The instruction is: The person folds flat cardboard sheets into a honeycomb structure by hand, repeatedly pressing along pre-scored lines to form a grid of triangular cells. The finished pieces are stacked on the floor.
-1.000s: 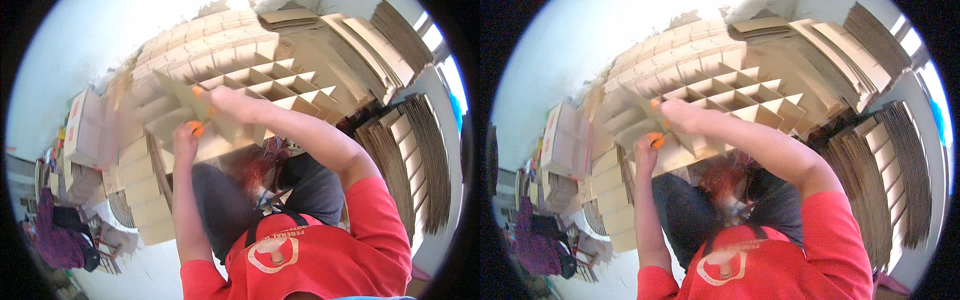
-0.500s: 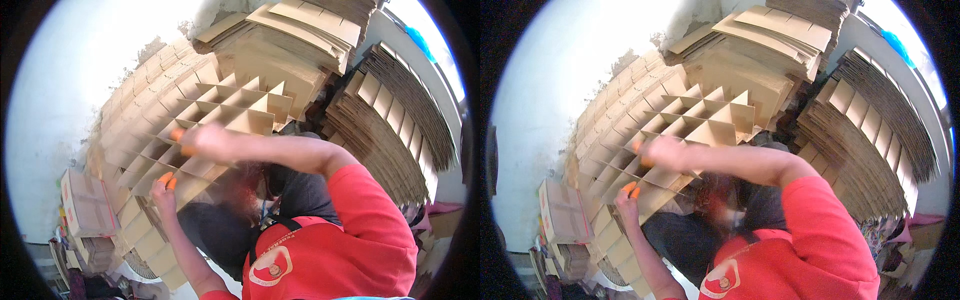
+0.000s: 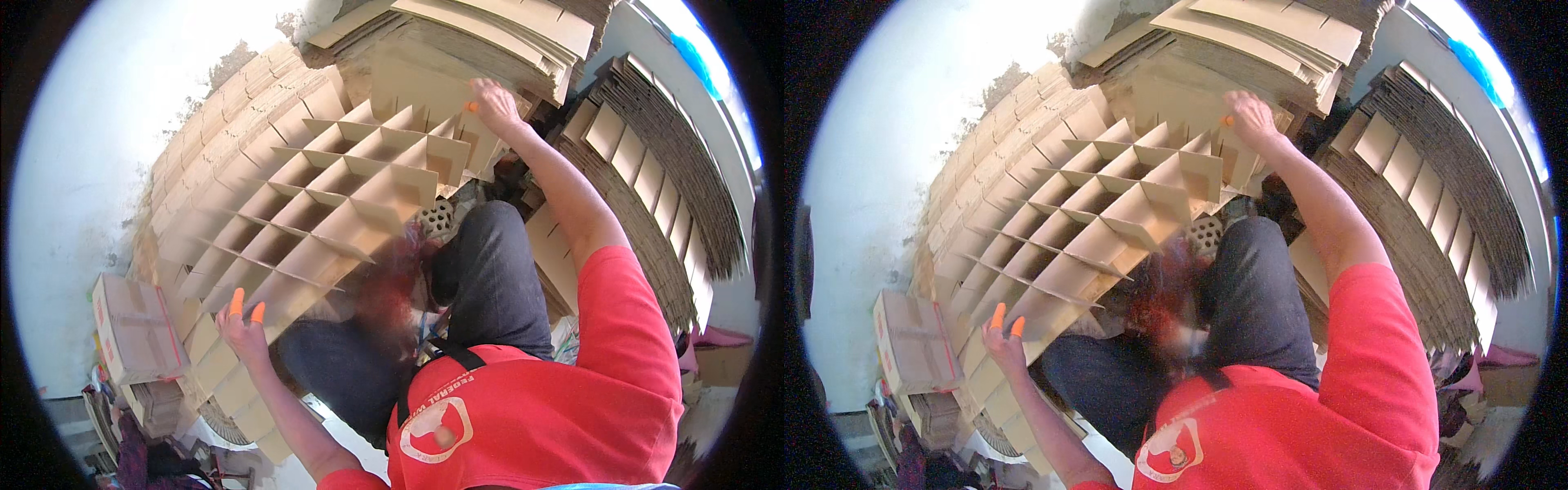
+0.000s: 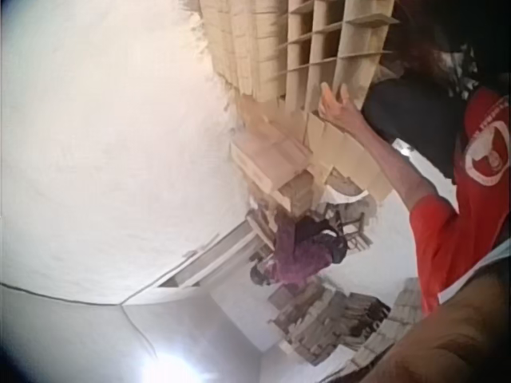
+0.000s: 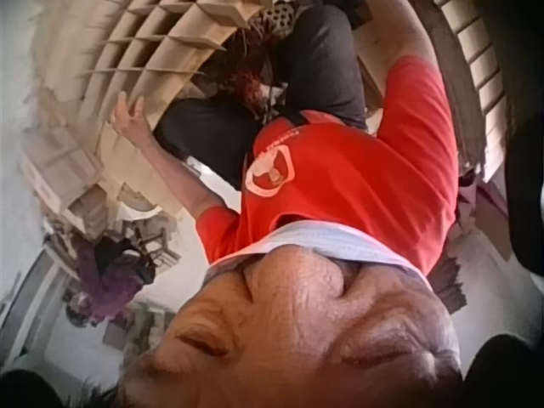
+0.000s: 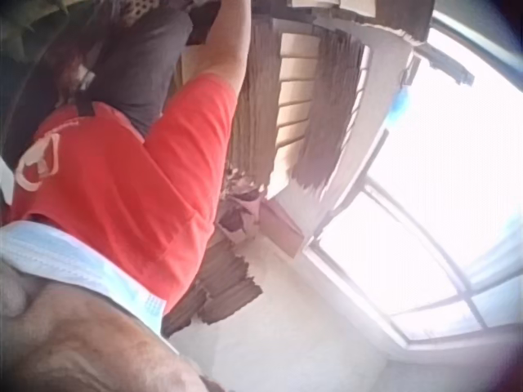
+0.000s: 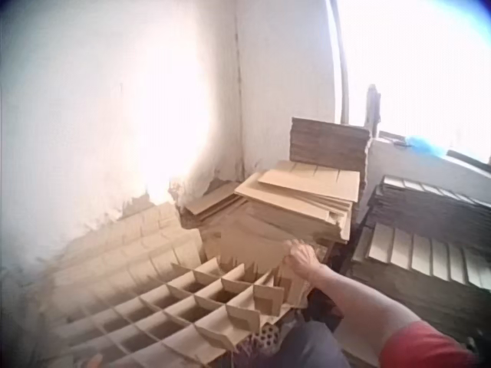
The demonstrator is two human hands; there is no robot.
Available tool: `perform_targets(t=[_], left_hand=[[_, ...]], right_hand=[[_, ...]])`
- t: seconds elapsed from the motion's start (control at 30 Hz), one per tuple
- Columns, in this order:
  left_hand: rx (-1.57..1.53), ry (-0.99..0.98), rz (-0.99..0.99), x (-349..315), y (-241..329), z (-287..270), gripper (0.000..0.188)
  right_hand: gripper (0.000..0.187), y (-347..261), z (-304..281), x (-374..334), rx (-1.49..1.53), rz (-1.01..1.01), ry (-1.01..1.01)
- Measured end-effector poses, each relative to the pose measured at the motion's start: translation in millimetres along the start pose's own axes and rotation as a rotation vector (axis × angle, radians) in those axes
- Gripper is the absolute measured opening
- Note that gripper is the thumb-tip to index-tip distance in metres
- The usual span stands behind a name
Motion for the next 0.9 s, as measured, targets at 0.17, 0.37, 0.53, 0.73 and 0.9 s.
perform_targets(t=[0.17,0.37,0.53,0.73,0.9], left_hand=[[0.071,0.054,-0.001,-5,-15,-5,0.054],[-0.020,0.066,-0.049,-3,-9,-9,0.054],[-0.218,0.079,-0.124,-8,-23,-11,0.054],[-0.307,0.124,-0.188,-19,-44,-12,0.040],[-0.296,0.039,-0.287,-18,-47,-8,0.027]], right_hand=[[0.045,-14,-26,3,0.036,0.185,-0.013],[0.038,-34,-53,6,0.187,0.273,-0.131],[0.028,-72,-132,23,0.168,-0.034,0.435],[0.058,-226,-220,29,0.818,-0.182,0.184],[0.065,-327,-185,11,1.000,-0.467,0.074]])
Point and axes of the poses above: each hand's wrist, its own x-axis towards the middle knuckle, its own z-axis out of the palm, y = z × x, the point moved 4 cm from there along x, towards the middle knuckle, and after that the axes turned 2 degrees about -z, right-handed, at the moved point
